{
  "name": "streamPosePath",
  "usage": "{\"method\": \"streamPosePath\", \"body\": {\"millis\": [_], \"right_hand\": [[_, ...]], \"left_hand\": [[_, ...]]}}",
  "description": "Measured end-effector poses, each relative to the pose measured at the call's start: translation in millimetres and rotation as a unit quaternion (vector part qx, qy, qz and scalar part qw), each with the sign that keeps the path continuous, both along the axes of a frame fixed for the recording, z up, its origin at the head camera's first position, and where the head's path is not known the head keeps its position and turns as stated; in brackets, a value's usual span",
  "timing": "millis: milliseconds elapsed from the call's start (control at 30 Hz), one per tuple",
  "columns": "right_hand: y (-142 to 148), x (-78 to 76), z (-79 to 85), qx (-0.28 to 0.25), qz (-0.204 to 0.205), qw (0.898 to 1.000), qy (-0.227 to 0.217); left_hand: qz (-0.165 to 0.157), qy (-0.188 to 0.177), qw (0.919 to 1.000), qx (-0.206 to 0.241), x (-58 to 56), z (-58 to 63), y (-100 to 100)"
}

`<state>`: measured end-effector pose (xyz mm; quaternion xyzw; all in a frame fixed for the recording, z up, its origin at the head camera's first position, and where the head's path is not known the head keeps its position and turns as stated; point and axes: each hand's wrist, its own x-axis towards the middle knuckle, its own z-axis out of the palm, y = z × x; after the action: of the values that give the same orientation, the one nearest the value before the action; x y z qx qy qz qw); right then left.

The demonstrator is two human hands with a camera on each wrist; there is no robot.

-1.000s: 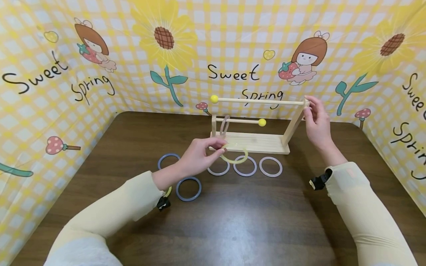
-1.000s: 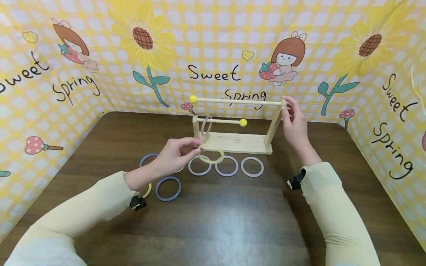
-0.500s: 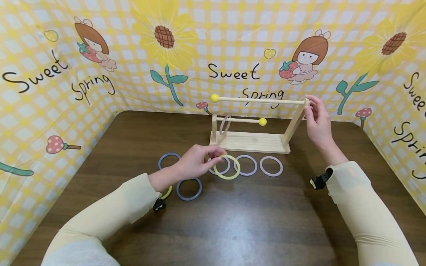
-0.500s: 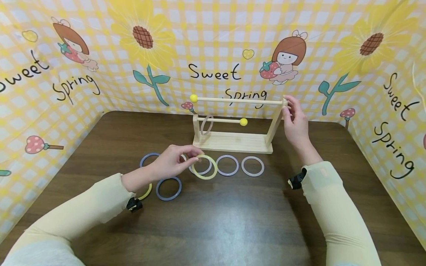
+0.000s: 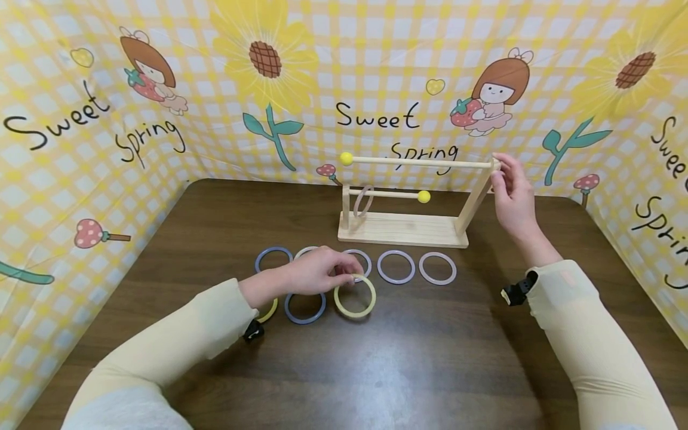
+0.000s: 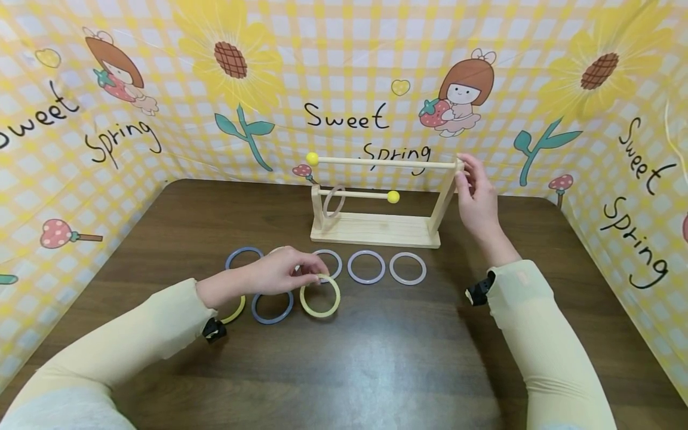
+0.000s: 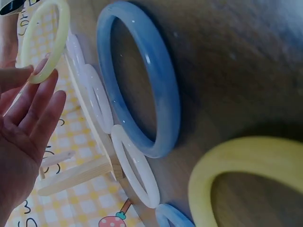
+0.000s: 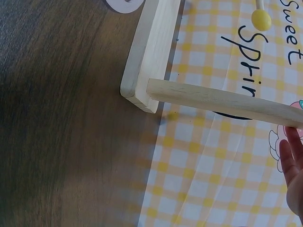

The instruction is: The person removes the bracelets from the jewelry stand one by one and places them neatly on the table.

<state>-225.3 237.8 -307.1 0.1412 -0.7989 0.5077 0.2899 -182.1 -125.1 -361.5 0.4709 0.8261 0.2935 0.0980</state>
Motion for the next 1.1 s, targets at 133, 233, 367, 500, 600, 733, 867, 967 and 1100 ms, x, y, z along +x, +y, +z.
{"method": "streamPosePath", "body": {"millis": [133,233,367,500,600,733,867,967,1100], "right_hand": [[-0.2,0.6,0.7,0.003,0.000,1.000,0.002],[-0.7,1.3,1.3,0.006,-0.001,1.000,0.004],[-0.7,0.9,1.5,0.007,-0.001,1.000,0.005],[-0.5,0.6,1.7,0.007,-0.003,1.000,0.006],[-0.7,1.4,1.9,0.010,-0.005,1.000,0.005],[-1.6,2.0,2.5,0.012,-0.004,1.000,0.003],[-1.5,1.7,3.0,0.011,-0.003,1.000,0.003],[-0.6,1.4,2.9,0.011,-0.003,1.000,0.002],[0.7,0.1,1.0,0.004,0.003,1.000,0.002]], "left_hand": [[-0.005,-0.016,0.9996,-0.021,-2.1,-4.2,0.1],[-0.008,-0.020,0.9992,-0.033,-3.6,-7.1,0.7],[-0.009,-0.028,0.9986,-0.043,-6.1,-10.3,2.8],[-0.005,-0.033,0.9983,-0.049,-10.1,-13.5,4.7],[0.000,-0.036,0.9977,-0.057,-12.9,-16.0,4.8],[0.008,-0.038,0.9970,-0.067,-15.2,-18.1,4.2],[0.011,-0.028,0.9964,-0.080,-16.3,-19.1,4.6],[0.006,-0.016,0.9958,-0.090,-16.5,-20.3,5.4],[0.000,0.000,0.9956,-0.094,-15.5,-21.2,5.9]]}}
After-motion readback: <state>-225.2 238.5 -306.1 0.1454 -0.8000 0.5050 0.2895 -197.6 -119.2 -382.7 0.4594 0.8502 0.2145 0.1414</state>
